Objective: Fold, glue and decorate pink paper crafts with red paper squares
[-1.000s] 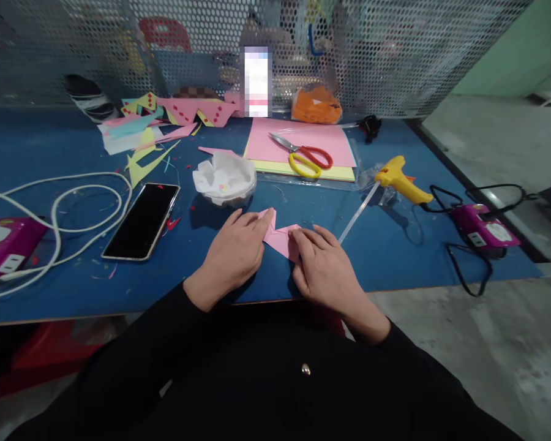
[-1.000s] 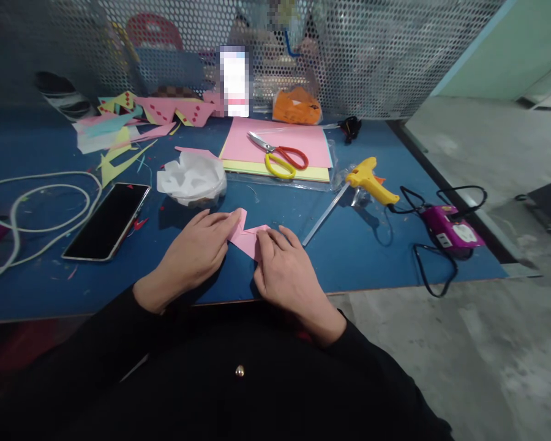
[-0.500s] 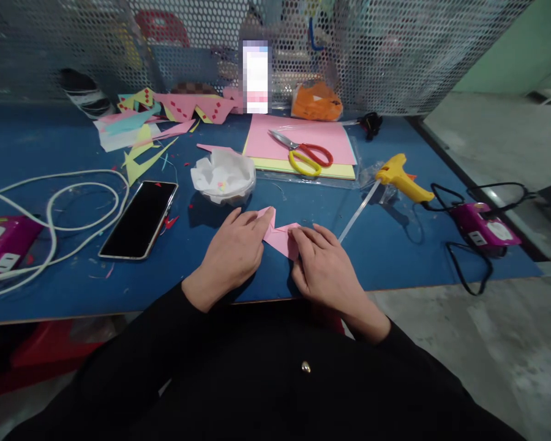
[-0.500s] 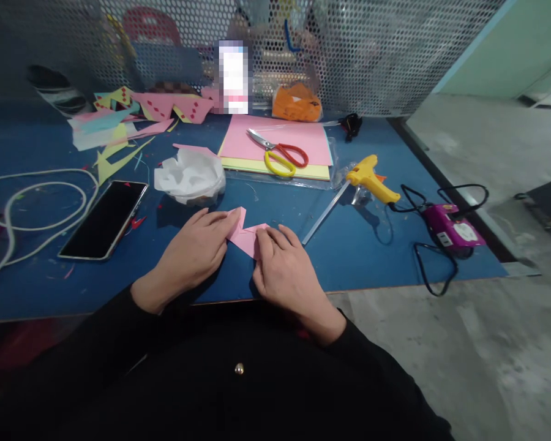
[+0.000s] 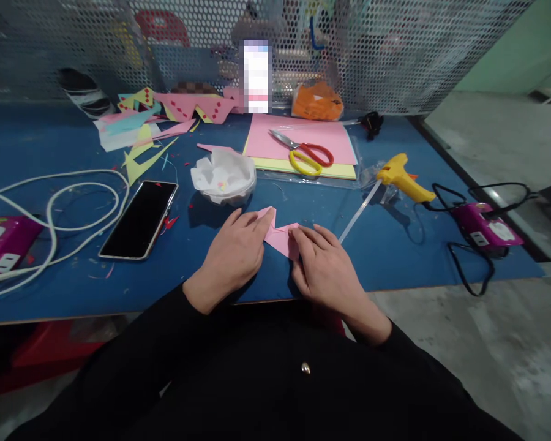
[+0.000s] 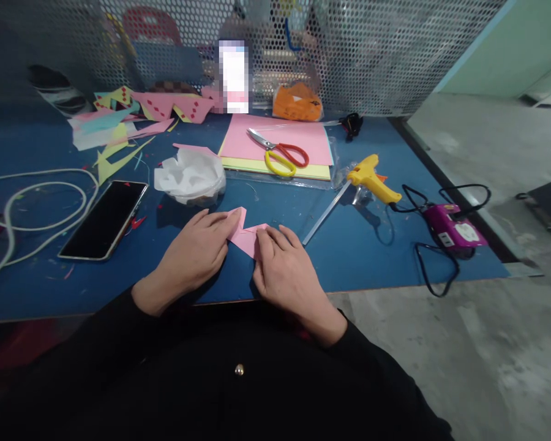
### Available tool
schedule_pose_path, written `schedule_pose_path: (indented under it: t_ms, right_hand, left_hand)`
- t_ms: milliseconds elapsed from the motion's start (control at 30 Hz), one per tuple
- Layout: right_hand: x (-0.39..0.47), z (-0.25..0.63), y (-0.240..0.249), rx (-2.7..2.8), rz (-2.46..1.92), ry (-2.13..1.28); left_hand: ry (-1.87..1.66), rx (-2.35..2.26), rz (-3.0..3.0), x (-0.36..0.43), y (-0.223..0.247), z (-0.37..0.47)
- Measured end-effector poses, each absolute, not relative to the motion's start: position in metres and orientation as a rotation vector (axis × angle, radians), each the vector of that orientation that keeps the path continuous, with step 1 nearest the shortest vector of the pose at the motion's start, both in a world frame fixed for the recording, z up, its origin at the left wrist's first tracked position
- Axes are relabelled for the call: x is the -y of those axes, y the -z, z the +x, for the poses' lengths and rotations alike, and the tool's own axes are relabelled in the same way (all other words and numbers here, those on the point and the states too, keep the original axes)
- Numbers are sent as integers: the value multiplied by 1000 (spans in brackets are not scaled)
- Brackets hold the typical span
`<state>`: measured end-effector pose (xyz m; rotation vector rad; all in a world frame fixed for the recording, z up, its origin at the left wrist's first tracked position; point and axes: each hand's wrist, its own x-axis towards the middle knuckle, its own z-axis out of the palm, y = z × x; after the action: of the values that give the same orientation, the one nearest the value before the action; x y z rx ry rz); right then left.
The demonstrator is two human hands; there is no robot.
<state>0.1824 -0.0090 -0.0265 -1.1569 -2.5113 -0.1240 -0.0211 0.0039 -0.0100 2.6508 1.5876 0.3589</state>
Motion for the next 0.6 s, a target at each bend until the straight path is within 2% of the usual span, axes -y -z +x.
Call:
schedule_pose_path:
  t_ms: [600]
  right_hand:
    - [9, 181, 26, 2471, -1139, 137]
  left_hand:
    - [-372, -1602, 2656, -3, 11, -20]
